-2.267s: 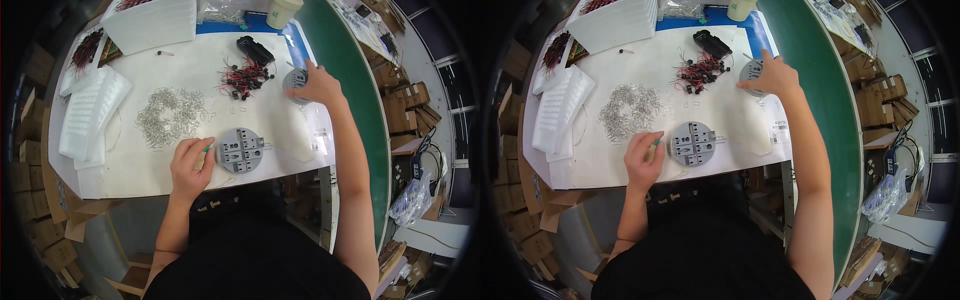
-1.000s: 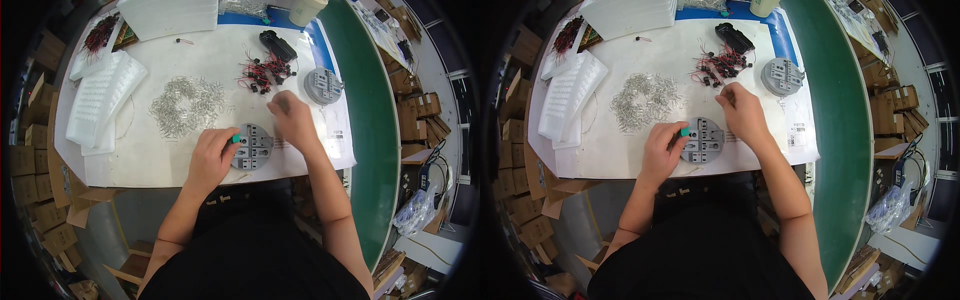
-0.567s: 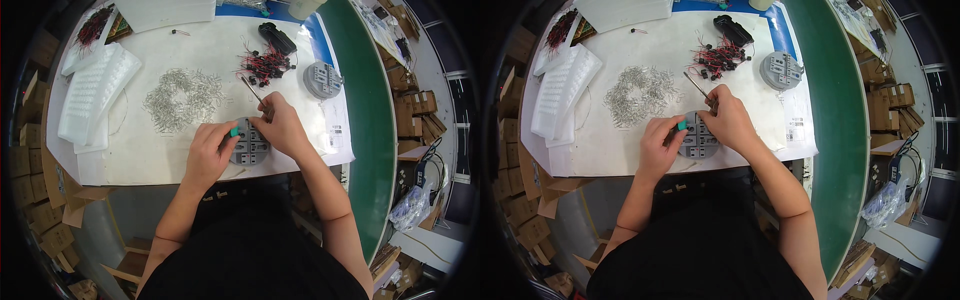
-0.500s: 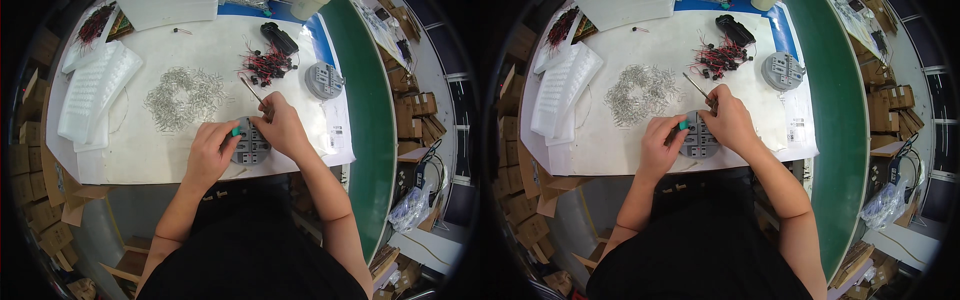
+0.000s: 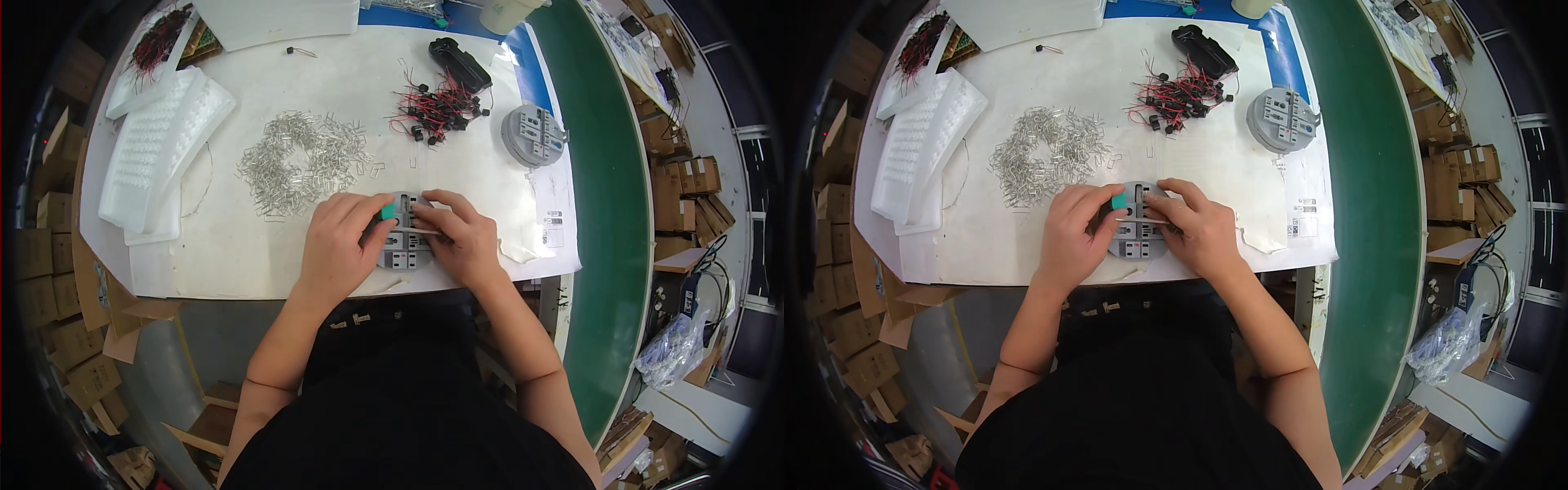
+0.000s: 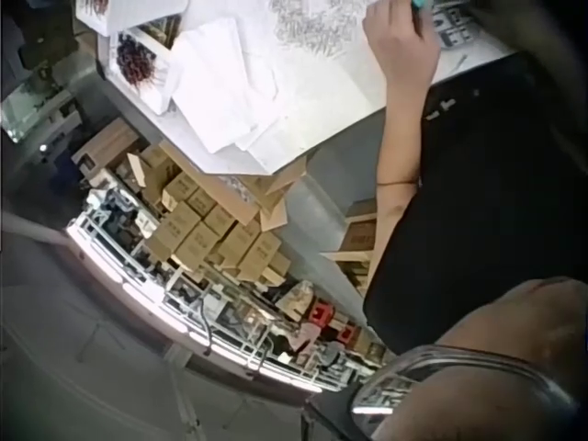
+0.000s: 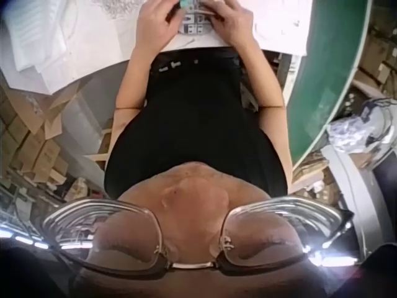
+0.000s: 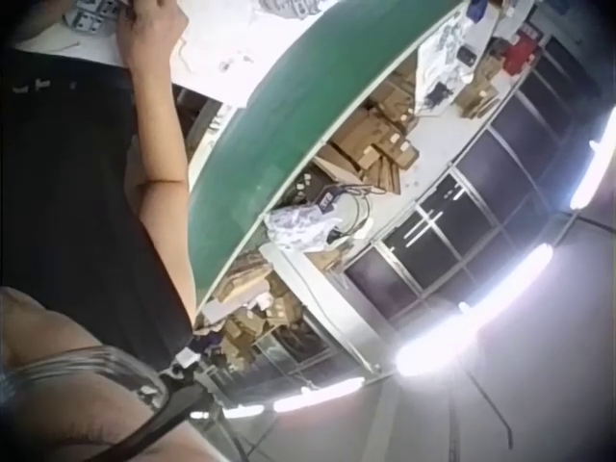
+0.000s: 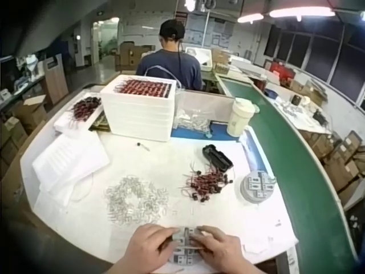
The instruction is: The person is picking small parts from trays and placing them into a circular assembly fixture on a production floor.
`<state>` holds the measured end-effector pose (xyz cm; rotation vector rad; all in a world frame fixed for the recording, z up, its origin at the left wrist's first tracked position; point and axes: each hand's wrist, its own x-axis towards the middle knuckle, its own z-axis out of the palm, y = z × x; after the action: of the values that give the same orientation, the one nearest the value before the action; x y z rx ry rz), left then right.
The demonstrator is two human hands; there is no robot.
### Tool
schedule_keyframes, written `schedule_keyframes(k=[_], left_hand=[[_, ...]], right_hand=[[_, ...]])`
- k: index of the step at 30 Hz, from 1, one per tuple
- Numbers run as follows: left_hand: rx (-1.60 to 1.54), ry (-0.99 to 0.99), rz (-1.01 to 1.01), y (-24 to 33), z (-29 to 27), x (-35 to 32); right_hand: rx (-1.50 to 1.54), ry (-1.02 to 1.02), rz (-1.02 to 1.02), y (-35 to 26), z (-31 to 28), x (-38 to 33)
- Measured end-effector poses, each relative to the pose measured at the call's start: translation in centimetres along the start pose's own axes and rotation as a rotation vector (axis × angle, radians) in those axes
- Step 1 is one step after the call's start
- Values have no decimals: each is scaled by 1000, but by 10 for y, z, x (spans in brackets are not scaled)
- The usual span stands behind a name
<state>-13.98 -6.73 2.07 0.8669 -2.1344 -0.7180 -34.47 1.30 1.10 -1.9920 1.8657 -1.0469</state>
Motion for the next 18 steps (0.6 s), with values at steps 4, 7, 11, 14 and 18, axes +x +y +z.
schedule_keyframes(k=[4, 7, 11, 14, 18], left_hand=[[49, -51, 108, 2, 0, 20], [4, -181, 101, 5, 3, 31], [11, -334, 50, 8, -7, 36], [104, -330, 109, 14, -7, 42], [193, -341, 137, 24, -4, 45]], right_hand=[[187, 55, 108, 8, 3, -8], [177, 66, 117, 8, 5, -8], [162, 75, 148, 7, 4, -6], [173, 87, 175, 6, 4, -3], [203, 108, 188, 7, 6, -3]])
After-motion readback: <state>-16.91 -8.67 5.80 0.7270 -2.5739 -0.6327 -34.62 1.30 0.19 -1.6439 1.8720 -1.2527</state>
